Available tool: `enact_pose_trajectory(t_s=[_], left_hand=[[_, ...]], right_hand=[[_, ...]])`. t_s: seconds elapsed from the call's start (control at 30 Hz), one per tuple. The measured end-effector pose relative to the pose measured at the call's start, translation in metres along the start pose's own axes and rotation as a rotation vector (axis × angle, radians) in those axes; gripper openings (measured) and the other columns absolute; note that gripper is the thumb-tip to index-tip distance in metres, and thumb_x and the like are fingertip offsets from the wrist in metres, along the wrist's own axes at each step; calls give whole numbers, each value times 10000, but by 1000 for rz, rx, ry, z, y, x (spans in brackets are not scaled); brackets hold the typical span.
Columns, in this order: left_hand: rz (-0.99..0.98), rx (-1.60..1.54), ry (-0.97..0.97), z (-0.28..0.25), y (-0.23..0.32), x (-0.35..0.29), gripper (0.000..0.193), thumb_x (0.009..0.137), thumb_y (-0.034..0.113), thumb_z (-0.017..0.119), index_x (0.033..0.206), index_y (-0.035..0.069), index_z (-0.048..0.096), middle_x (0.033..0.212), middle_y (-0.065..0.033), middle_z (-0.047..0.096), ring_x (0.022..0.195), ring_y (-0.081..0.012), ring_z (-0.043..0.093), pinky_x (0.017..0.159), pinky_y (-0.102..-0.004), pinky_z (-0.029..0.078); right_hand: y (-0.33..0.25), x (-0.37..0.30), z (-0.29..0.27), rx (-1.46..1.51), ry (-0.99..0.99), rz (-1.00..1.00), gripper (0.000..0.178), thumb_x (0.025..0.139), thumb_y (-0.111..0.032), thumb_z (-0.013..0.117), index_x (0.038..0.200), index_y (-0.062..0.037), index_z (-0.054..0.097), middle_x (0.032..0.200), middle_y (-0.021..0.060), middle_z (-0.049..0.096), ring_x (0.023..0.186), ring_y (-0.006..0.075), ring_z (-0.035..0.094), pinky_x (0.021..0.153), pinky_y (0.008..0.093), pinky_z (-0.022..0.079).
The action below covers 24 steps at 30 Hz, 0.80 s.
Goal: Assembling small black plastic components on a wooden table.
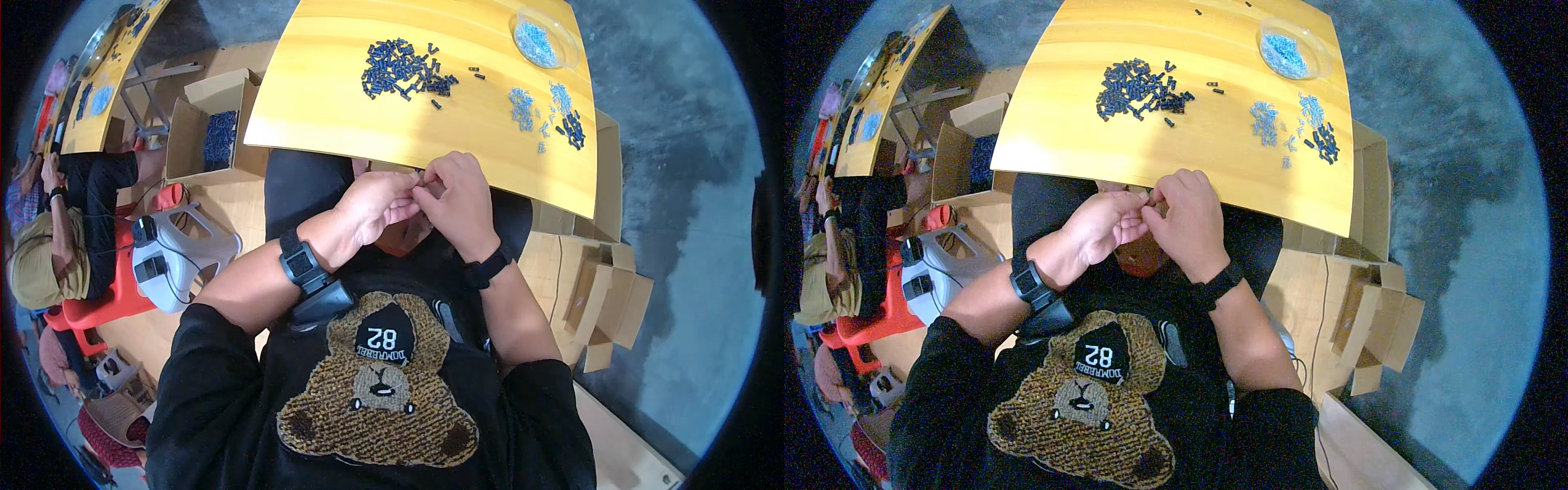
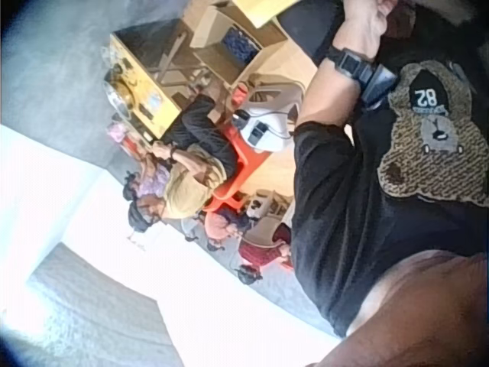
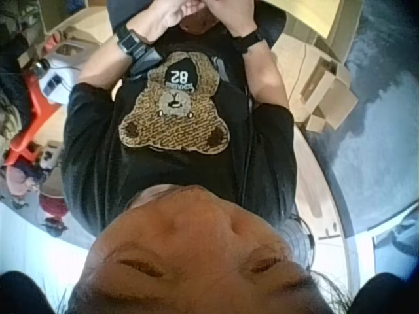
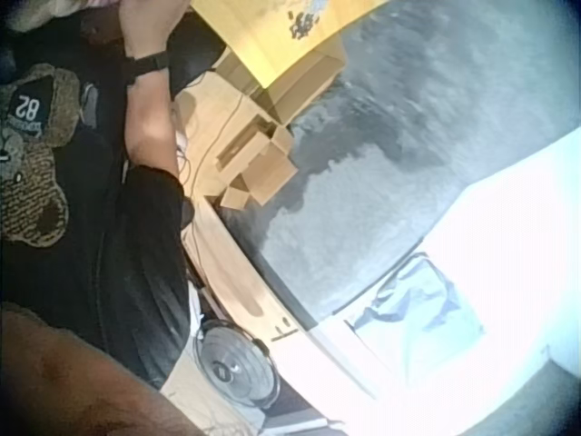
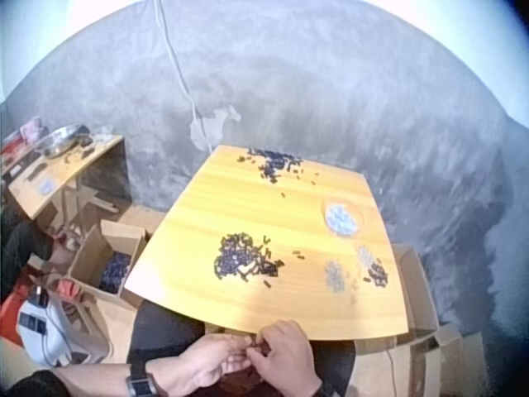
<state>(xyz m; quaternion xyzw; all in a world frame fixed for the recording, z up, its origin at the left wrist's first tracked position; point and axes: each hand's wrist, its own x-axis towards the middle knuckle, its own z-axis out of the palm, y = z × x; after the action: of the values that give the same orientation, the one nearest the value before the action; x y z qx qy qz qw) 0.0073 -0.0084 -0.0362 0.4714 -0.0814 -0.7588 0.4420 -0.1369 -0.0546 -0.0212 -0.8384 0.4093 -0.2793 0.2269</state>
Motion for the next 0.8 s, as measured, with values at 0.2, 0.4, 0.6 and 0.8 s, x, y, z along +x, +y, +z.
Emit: enact_pose_trajectory(t_s=[0.2,0.4,0.6,0.8], left_hand=[[7,-58,-24,-3,-6,5,158,906,146,532,997,30,588,947,-44,629,841,-115,597,737,-236,498],[66,-32,-55,-6,-5,9,140,905,117,525,981,16,584,927,-56,630,813,-131,604,721,-241,498],[52,-62,31,4,-6,10,130,908,103,504,1023,80,562,913,-13,619,777,-110,577,683,-239,468],[108,-135,113,14,-13,9,94,902,101,502,954,65,572,886,-35,610,779,-125,563,685,-255,449]], right_hand=[[2,0,-2,-13,-25,-4,181,602,-114,692,666,-65,531,714,95,521,755,301,506,662,389,424],[1,-3,0,-3,1,-40,169,610,-117,698,660,-65,544,706,80,543,755,290,513,661,388,428],[5,-3,1,47,38,-21,154,600,-105,701,644,-60,560,689,80,563,724,288,521,639,383,432],[5,-1,2,48,21,-41,125,606,-83,678,625,-48,560,666,83,562,697,284,524,619,375,434]])
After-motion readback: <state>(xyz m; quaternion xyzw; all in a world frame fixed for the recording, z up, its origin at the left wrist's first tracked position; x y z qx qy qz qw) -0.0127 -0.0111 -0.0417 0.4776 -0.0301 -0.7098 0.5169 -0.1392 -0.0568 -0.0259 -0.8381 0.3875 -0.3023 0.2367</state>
